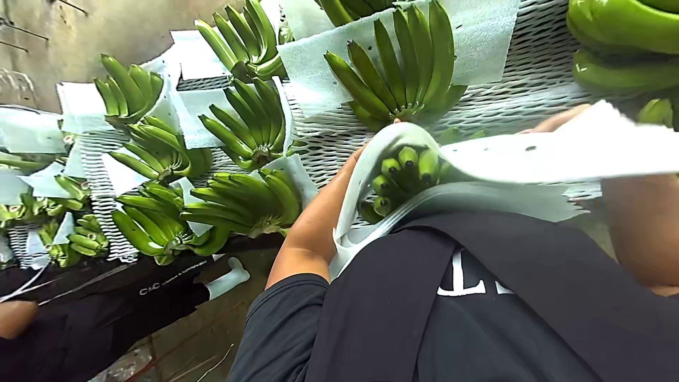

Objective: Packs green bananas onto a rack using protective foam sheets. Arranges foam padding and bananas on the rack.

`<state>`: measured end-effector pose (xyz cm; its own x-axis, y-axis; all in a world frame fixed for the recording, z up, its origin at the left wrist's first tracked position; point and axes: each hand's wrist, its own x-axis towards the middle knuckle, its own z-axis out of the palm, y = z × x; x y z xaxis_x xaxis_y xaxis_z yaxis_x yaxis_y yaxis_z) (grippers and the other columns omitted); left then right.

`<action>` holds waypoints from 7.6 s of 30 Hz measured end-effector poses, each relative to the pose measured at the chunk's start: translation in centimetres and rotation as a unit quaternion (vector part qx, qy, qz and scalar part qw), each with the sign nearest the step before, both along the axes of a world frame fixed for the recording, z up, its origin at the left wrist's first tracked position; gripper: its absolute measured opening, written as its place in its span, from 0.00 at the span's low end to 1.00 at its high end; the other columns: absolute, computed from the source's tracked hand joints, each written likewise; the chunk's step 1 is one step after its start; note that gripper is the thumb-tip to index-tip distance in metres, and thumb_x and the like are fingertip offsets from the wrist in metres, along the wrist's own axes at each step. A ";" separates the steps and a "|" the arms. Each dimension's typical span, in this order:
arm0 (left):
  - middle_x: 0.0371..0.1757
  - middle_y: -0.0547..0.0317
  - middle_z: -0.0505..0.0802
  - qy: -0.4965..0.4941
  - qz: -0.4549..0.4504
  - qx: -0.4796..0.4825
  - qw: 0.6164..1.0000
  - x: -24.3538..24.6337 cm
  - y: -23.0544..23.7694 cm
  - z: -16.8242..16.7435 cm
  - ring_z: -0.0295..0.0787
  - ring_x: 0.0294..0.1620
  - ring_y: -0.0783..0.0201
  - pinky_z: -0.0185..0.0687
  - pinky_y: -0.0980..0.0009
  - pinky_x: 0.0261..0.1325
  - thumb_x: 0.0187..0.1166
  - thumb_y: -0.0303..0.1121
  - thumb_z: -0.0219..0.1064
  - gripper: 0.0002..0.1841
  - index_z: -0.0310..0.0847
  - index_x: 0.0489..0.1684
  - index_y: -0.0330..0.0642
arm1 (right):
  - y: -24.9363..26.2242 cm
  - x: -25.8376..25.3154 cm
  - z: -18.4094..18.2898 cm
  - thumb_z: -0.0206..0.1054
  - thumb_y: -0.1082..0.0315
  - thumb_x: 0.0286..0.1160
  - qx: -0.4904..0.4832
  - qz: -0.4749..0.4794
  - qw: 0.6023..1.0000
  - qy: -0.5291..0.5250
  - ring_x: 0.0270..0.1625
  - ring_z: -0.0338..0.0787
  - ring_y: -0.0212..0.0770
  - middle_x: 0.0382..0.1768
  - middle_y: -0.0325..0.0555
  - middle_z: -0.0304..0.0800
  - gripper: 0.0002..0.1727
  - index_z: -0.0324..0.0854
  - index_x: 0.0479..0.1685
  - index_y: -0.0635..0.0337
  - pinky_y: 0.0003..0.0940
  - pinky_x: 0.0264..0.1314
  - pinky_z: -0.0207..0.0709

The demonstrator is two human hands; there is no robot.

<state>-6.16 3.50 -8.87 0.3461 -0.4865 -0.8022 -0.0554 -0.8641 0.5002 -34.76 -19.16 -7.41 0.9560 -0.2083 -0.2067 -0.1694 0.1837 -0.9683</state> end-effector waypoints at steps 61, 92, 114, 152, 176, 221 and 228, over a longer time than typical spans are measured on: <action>0.52 0.40 0.92 -0.290 0.207 -0.236 0.904 -9.6 21.4 0.7 0.90 0.53 0.56 0.83 0.56 0.63 0.82 0.31 0.67 0.14 0.84 0.56 0.28 | 25.3 -15.6 0.7 0.55 0.60 0.88 -0.134 0.143 0.971 0.138 0.89 0.67 0.42 0.86 0.50 0.70 0.28 0.70 0.85 0.58 0.40 0.92 0.57; 0.59 0.43 0.89 0.077 -0.312 -0.216 0.922 -30.9 0.0 -0.5 0.84 0.61 0.60 0.75 0.59 0.70 0.91 0.40 0.56 0.20 0.81 0.64 0.30 | 3.0 -19.7 0.4 0.61 0.71 0.77 -0.190 0.406 0.894 0.005 0.85 0.72 0.51 0.83 0.54 0.74 0.26 0.79 0.78 0.58 0.51 0.87 0.63; 0.24 0.74 0.83 -0.323 0.324 -0.538 0.708 -16.5 -11.7 12.4 0.82 0.27 0.78 0.83 0.75 0.38 0.86 0.32 0.60 0.09 0.76 0.32 0.47 | -4.9 -20.6 3.1 0.61 0.74 0.77 -0.180 0.305 0.934 0.055 0.82 0.76 0.51 0.80 0.56 0.77 0.26 0.77 0.76 0.66 0.48 0.85 0.65; 0.42 0.53 0.89 -0.301 0.358 -0.284 0.837 6.8 -35.4 10.4 0.85 0.41 0.66 0.82 0.62 0.52 0.86 0.41 0.63 0.14 0.84 0.48 0.36 | -38.0 11.5 0.7 0.73 0.72 0.68 -0.681 -0.037 0.723 -0.109 0.57 0.86 0.73 0.48 0.69 0.88 0.15 0.86 0.53 0.65 0.71 0.59 0.71; 0.41 0.64 0.94 0.256 0.094 -0.489 0.828 12.5 -55.3 2.1 0.91 0.45 0.76 0.89 0.74 0.50 0.91 0.59 0.18 0.39 0.79 0.56 0.49 | -52.5 18.2 -1.0 0.22 0.44 0.95 0.078 -0.215 0.973 0.037 0.54 0.90 0.30 0.55 0.36 0.89 0.33 0.67 0.76 0.48 0.32 0.58 0.85; 0.66 0.49 0.87 0.186 0.089 -0.187 0.960 1.9 -44.9 11.2 0.86 0.66 0.49 0.86 0.44 0.56 0.79 0.73 0.12 0.49 0.68 0.79 0.53 | -47.2 5.3 1.1 0.63 0.68 0.81 -0.643 -0.011 0.729 0.235 0.88 0.59 0.74 0.71 0.72 0.81 0.19 0.82 0.62 0.76 0.85 0.84 0.22; 0.91 0.46 0.66 0.111 0.263 -0.258 0.923 1.7 -45.6 6.7 0.67 0.86 0.40 0.72 0.30 0.70 0.79 0.75 0.15 0.47 0.39 0.97 0.62 | -45.7 2.8 1.5 0.58 0.65 0.86 -0.647 -0.048 0.741 0.174 0.93 0.50 0.71 0.75 0.60 0.83 0.18 0.88 0.57 0.68 0.89 0.81 0.21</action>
<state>-4.45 -42.13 -2.13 0.4982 -0.6349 -0.5906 0.4575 -0.3861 0.8010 -31.94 -64.82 -5.95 0.8595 -0.5112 -0.0051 -0.4968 -0.8328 -0.2444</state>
